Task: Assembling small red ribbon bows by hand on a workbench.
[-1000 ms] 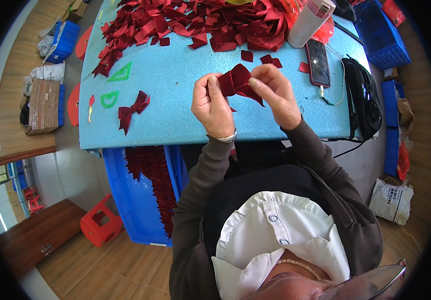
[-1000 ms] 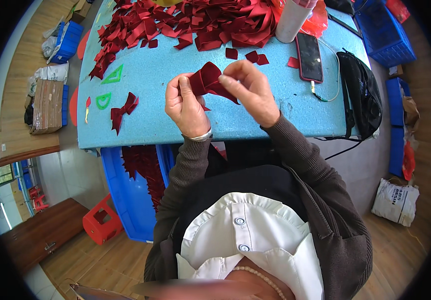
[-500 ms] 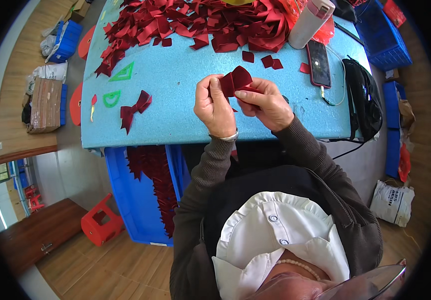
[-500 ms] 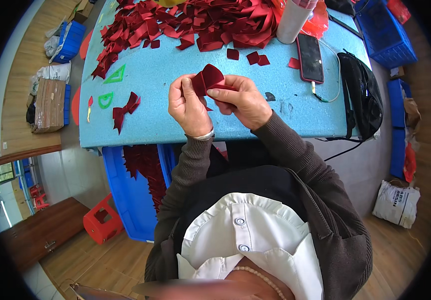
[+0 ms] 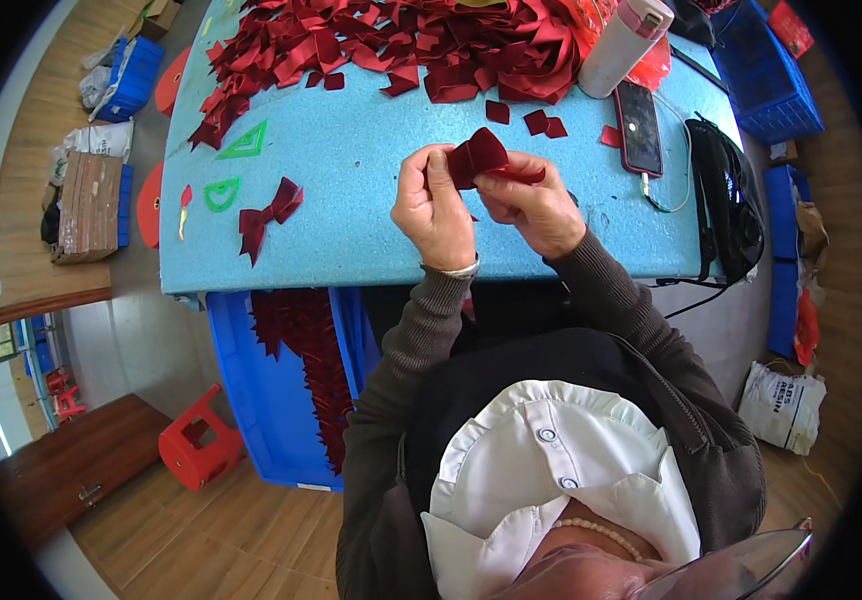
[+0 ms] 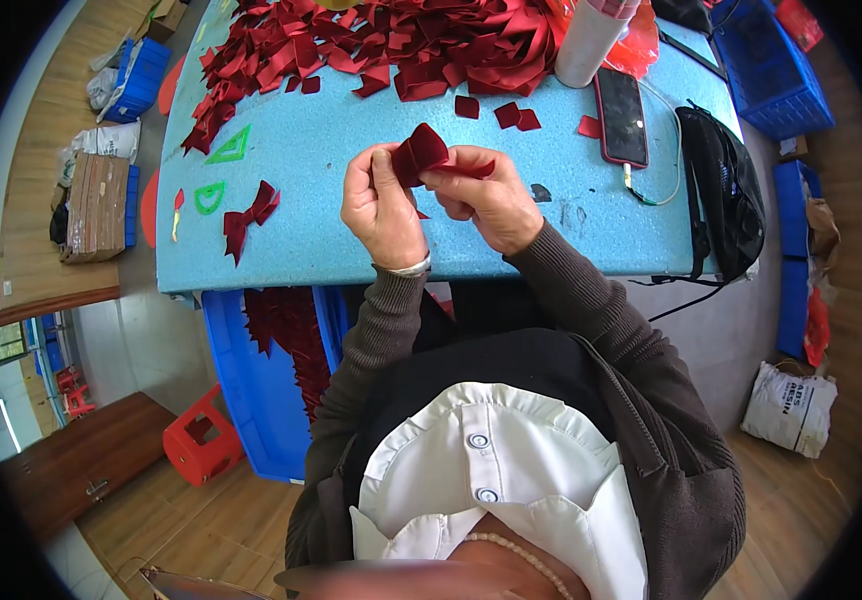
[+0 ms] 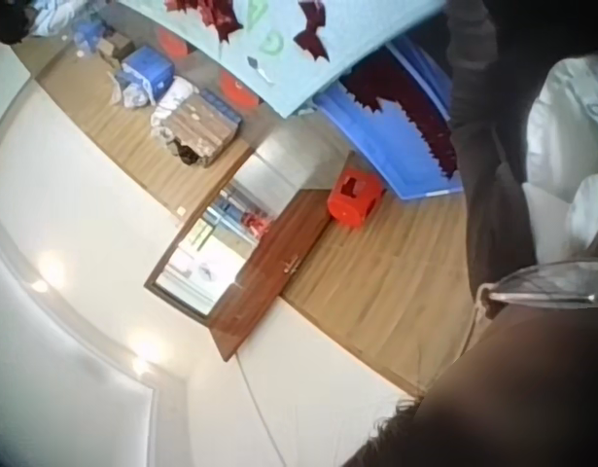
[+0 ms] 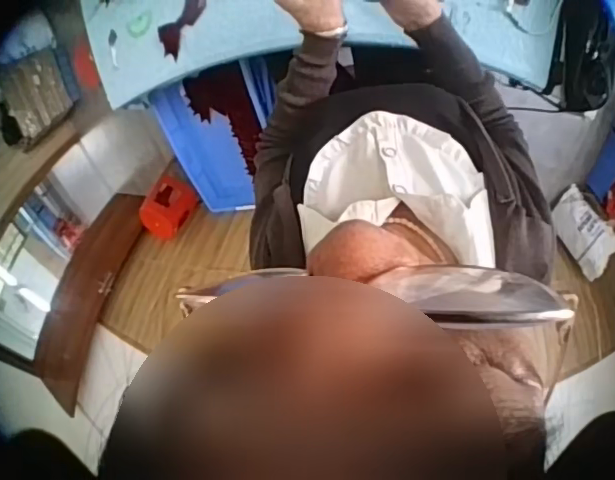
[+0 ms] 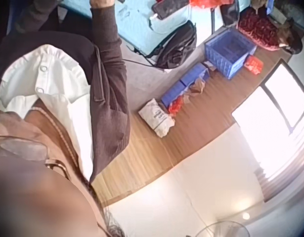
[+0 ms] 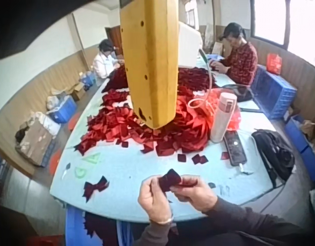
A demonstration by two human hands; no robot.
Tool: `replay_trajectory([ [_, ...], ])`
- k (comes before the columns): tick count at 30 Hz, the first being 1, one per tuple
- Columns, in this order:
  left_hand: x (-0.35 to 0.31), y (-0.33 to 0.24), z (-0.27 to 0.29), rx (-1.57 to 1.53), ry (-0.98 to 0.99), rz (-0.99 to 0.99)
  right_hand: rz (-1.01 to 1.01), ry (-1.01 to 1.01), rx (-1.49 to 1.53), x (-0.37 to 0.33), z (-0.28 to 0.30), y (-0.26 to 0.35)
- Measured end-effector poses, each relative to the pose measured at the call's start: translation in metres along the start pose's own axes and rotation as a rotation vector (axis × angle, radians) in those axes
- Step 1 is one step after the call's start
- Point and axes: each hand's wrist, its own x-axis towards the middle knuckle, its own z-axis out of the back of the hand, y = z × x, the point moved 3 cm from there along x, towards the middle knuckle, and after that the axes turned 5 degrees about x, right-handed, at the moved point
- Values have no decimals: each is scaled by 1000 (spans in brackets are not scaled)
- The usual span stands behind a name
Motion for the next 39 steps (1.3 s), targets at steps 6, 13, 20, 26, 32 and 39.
replay_trajectory([
  [6,15,-3,21,121,-45,66,877,-85,-1184,-10,-5,17],
  [13,17,2,29,223,-76,-77,551,-23,-433,-16,0,21],
  [20,0,-24,6,448,-48,-266,696,-175,-758,-11,-14,9],
  [26,-4,-23,-7,497,-36,-303,729,-114,-873,-19,-9,26],
  [32,-8,-24,-19,458,-14,-309,811,-159,-984,-19,-5,34],
  [39,-9,-26,-25,517,-3,-397,961,-158,-1047,-9,0,32],
])
